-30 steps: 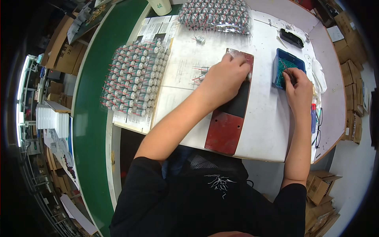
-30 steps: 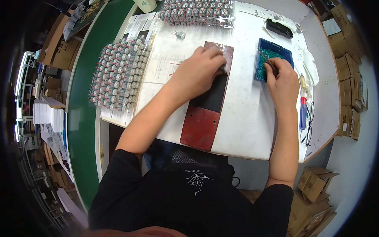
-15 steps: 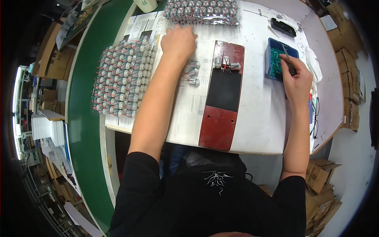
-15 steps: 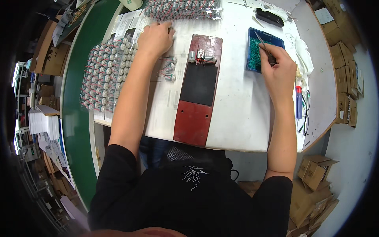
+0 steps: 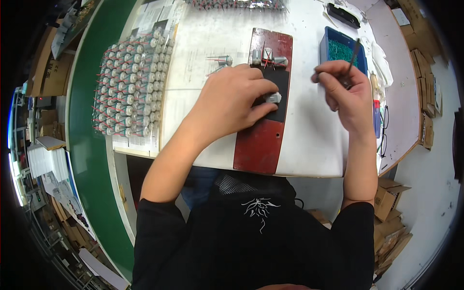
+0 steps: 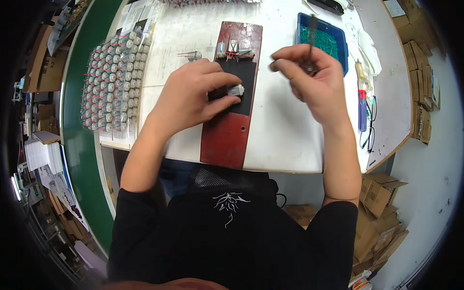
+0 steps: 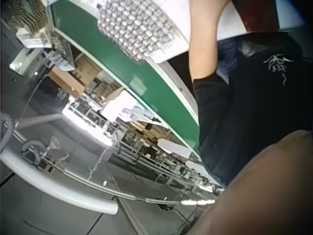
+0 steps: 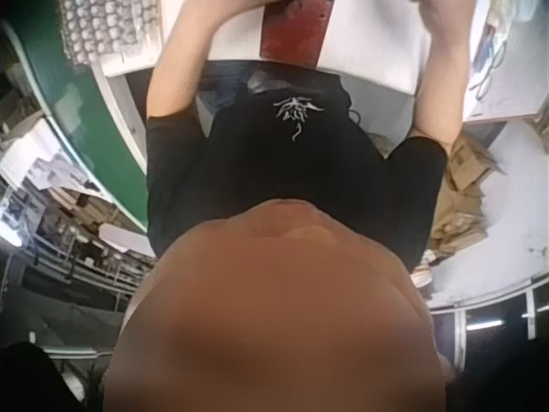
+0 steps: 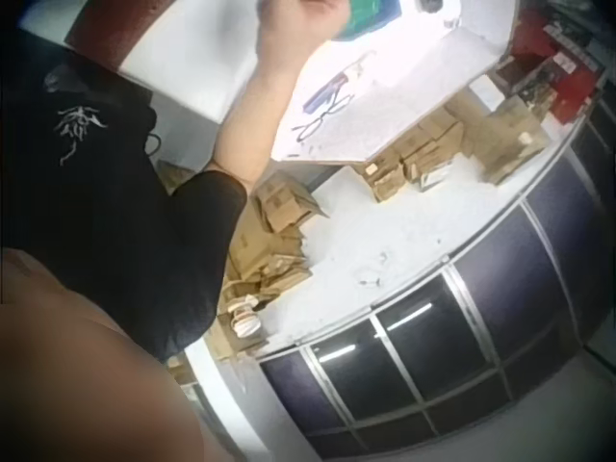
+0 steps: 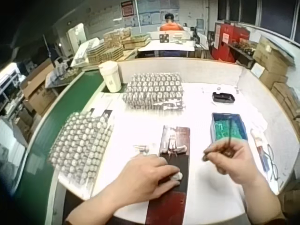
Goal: Manually connecting wires and assembling small DC motors at a factory workstation.
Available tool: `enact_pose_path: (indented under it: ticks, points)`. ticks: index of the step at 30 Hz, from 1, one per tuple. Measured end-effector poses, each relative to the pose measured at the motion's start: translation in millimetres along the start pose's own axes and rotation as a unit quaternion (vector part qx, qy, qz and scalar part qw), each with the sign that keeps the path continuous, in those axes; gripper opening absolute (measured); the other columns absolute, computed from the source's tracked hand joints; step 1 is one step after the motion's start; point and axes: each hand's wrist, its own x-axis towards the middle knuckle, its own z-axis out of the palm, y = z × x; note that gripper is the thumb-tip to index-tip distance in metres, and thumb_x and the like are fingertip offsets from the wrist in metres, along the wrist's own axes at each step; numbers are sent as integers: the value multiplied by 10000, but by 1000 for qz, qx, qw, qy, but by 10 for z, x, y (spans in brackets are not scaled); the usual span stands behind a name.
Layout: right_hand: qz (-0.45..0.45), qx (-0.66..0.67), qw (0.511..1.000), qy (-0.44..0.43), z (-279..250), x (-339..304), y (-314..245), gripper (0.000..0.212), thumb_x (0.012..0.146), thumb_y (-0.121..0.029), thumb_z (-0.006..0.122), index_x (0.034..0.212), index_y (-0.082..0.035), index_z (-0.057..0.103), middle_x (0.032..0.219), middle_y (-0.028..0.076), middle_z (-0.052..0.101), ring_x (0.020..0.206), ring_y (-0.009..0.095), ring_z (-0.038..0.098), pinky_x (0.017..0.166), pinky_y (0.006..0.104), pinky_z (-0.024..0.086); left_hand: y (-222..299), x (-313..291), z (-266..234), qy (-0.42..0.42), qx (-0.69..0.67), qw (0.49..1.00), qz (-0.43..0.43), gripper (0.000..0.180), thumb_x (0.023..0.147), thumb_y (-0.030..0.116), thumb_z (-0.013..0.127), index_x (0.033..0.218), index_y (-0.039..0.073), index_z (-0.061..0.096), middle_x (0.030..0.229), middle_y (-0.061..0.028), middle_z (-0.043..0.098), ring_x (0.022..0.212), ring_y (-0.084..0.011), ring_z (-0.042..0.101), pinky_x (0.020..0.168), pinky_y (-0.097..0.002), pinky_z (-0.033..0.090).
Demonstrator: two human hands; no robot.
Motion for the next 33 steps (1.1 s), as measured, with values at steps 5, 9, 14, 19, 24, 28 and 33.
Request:
enact_pose_path:
  ticks: [5, 9, 14, 19, 24, 28, 33]
  points:
    - [56, 11, 995, -80, 230, -28, 82, 148, 950, -98, 740, 1060, -7, 699, 953, 66, 740, 555, 28, 499, 457, 188, 359, -129, -99, 193, 57, -65, 996, 21, 221, 771, 175, 824, 958, 113, 723, 906, -50, 674, 916, -279, 634, 786, -395, 530]
    - [88, 3, 994, -71, 295, -40, 117, 130, 957, -83, 725, 1060, -7, 696, 988, 64, 731, 567, 30, 507, 460, 186, 358, -176, -153, 207, 62, -100, 992, 40, 242, 741, 153, 828, 951, 115, 713, 946, -34, 674, 920, -268, 619, 804, -381, 516]
    - [102, -18, 992, -66, 314, -16, 148, 117, 964, -69, 711, 1058, -3, 691, 1043, 69, 717, 585, 36, 516, 472, 181, 365, -221, -157, 217, 91, -51, 990, 91, 270, 722, 137, 832, 963, 127, 710, 966, -29, 685, 927, -264, 620, 814, -377, 509]
    - [89, -43, 992, -80, 326, -12, 156, 98, 962, -54, 710, 1033, 12, 695, 1067, 69, 697, 607, 41, 517, 501, 185, 379, -219, -168, 176, 85, -118, 985, 89, 302, 741, 130, 833, 1018, 125, 713, 968, -35, 705, 946, -261, 623, 824, -385, 511]
    - [78, -110, 985, -108, 435, -19, 117, 74, 946, -27, 721, 998, 23, 708, 1052, 56, 686, 645, 44, 526, 531, 197, 391, -242, -223, 199, 60, -155, 985, -47, 355, 748, 98, 854, 1070, 63, 708, 1016, -70, 713, 942, -269, 643, 857, -381, 513]
    - [66, -147, 981, -110, 493, 1, 136, 75, 923, -37, 755, 978, 4, 724, 892, -2, 679, 687, 34, 556, 596, 198, 431, -239, -226, 223, 83, -152, 984, -27, 366, 765, 78, 843, 1099, 47, 697, 1002, -77, 718, 947, -247, 661, 837, -356, 528]
    - [29, -172, 979, -107, 529, -16, 157, 72, 924, -4, 741, 984, 26, 714, 1031, 44, 688, 706, 45, 555, 583, 198, 417, -232, -217, 256, 58, -217, 972, -71, 345, 778, 59, 833, 1092, 33, 690, 981, -77, 727, 932, -206, 710, 817, -317, 547]
